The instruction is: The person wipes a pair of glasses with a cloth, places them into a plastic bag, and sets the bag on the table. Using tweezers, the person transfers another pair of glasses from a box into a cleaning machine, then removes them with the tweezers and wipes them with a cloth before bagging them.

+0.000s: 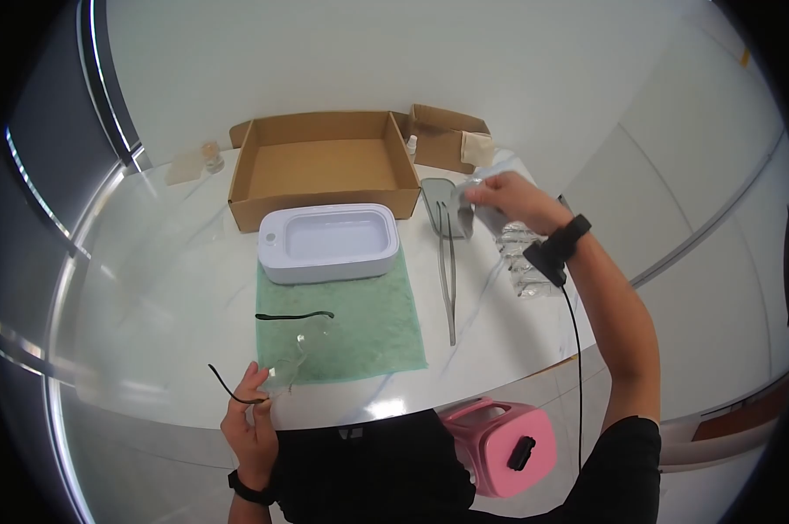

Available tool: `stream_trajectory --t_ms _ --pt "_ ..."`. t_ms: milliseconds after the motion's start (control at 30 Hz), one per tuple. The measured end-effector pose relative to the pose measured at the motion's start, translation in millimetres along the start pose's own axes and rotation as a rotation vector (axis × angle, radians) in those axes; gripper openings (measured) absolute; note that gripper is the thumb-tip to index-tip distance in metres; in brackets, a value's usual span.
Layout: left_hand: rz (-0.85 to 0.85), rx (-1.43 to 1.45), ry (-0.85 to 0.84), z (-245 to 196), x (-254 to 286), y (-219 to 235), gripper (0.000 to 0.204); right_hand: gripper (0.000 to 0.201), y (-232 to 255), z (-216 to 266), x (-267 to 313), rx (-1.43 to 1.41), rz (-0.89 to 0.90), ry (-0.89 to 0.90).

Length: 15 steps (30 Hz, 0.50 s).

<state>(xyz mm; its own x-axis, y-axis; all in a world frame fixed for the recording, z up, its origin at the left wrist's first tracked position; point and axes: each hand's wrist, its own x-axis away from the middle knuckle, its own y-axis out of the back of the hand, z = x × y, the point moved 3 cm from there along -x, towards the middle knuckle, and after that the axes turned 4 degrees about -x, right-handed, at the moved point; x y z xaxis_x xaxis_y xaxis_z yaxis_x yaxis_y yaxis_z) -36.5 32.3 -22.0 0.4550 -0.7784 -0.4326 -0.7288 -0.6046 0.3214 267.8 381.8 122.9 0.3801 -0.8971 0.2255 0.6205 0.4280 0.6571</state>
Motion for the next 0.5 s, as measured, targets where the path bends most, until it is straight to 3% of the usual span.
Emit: stream_trajectory --t_ms 100,167,300,367,400,433,500 --pt "0.049 -0.013 0.028 9.9 1.3 -2.4 0.007 0.031 18.8 3.5 -45.5 -0.255 -0.080 0.076" --pt "0.067 -0.037 0.038 9.5 -0.5 -5.1 0.007 0.029 28.3 16.4 -72.3 -0.473 -0.262 0.264" --pt "0.094 -0.107 0.066 7.8 -2.0 -8.3 0.008 0.030 29.1 21.6 -121.9 -0.592 -0.432 0.375" --pt "0.081 -0.111 0.078 7.5 -1.5 -9.9 0.008 0.037 18.6 4.0 -148.4 -0.341 -0.368 0.236" --pt "0.066 -0.115 0.086 8.2 -2.2 -9.8 0.007 0.039 12.4 -5.5 -154.1 -0.190 -0.347 0.078" --pt "0.066 -0.116 0.093 9.8 -2.5 -9.2 0.007 0.039 10.1 -10.9 -154.6 -0.188 -0.341 0.075" --pt "0.061 -0.115 0.101 11.5 -1.1 -8.1 0.006 0.037 14.0 -18.0 -152.0 0.299 -0.431 0.215"
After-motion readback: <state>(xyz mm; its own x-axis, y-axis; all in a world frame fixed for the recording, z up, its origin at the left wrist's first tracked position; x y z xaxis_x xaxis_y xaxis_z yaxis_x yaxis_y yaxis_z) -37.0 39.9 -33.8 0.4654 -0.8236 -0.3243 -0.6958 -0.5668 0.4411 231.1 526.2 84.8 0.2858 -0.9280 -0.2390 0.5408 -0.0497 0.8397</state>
